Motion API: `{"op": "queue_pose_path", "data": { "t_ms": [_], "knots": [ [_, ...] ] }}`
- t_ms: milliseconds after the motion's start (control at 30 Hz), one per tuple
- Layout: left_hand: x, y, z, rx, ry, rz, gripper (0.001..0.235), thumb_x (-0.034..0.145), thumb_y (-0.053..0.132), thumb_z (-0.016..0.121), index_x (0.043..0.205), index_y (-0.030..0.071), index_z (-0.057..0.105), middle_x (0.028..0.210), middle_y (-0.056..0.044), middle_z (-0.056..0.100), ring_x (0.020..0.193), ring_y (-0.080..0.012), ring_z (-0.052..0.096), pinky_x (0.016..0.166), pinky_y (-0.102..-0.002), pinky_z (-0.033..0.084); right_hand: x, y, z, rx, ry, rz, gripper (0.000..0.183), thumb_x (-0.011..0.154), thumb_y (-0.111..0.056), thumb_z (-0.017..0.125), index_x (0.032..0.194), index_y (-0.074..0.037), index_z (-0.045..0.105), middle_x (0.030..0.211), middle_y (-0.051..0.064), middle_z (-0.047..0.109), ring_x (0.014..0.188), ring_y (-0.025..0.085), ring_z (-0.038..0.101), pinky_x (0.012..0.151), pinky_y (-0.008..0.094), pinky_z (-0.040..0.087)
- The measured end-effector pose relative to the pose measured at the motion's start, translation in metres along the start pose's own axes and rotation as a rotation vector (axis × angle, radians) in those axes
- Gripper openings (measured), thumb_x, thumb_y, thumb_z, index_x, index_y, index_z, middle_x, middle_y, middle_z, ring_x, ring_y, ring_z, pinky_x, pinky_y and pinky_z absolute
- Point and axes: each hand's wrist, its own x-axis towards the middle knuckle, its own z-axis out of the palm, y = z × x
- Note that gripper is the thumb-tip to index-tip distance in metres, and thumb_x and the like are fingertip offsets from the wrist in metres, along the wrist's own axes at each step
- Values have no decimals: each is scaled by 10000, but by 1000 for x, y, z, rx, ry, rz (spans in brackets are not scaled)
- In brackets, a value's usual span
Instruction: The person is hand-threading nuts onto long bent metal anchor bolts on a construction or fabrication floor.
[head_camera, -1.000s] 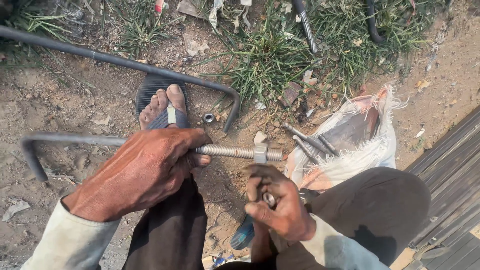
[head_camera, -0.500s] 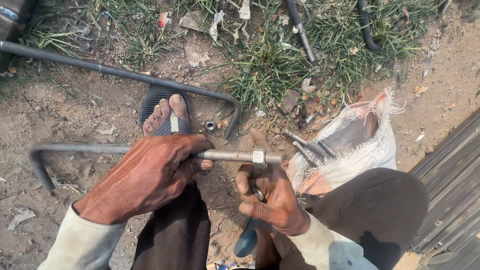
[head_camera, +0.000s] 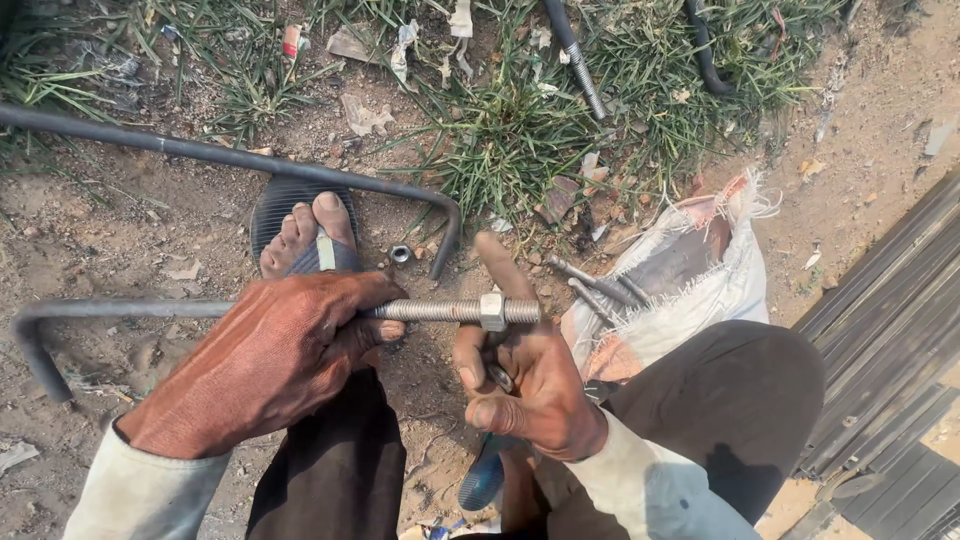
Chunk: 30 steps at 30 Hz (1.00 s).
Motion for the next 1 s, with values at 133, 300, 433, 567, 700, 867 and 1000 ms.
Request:
{"op": "queue_pose_path", "data": {
  "t_ms": [133,300,433,567,700,867,1000],
  "knots": [
    [0,-21,3,6,89,178,277,886,289,747,1096,109,735,849,-154,758,816,-395,706,657,-482,525,-42,22,3,55,-74,29,1253,879,-283,886,1666,-245,-88,894,33,576,726,81,524,637,219,422],
    [-6,-17,-9,-70,61,-122,289,905,263,736,1162,132,733,858,-83,713,703,-282,657,599,-487,543,-64,53,-12,-27,-189,129,976,933,-186,824,1696,-70,225,892,48,570,704,86,515,633,208,375],
    [-2,-22,7,56,-5,-68,396,840,397,753,1175,186,732,820,-60,747,747,-255,711,691,-445,557,-8,14,5,150,-74,32,1209,914,-203,886,1738,-177,2,1030,40,560,829,88,530,731,245,430],
    [-4,-26,5,-37,102,129,328,874,274,735,1161,117,713,886,-129,756,803,-360,719,664,-479,532,-58,41,3,-35,-249,25,1064,938,-145,817,1727,-142,102,936,65,597,722,101,540,633,253,447],
    [-6,-25,-4,-44,137,56,338,875,261,709,1195,154,713,917,-142,747,882,-388,718,773,-499,534,-69,58,6,51,-82,83,1056,917,-166,830,1696,-96,121,914,77,567,659,76,533,559,228,441],
    [-5,-32,4,115,295,464,375,793,194,739,1149,81,709,932,-207,734,1061,-494,636,1164,-584,297,-4,14,18,26,-88,18,1175,881,-230,850,1696,-168,6,941,36,535,760,58,503,666,203,421],
    [-14,-27,-5,25,208,331,226,930,212,712,1138,124,723,874,-157,764,1110,-430,690,1276,-579,240,-48,46,24,-104,-154,-50,1133,885,-169,860,1718,-99,96,915,45,594,750,80,527,693,213,429]
  ]
}}
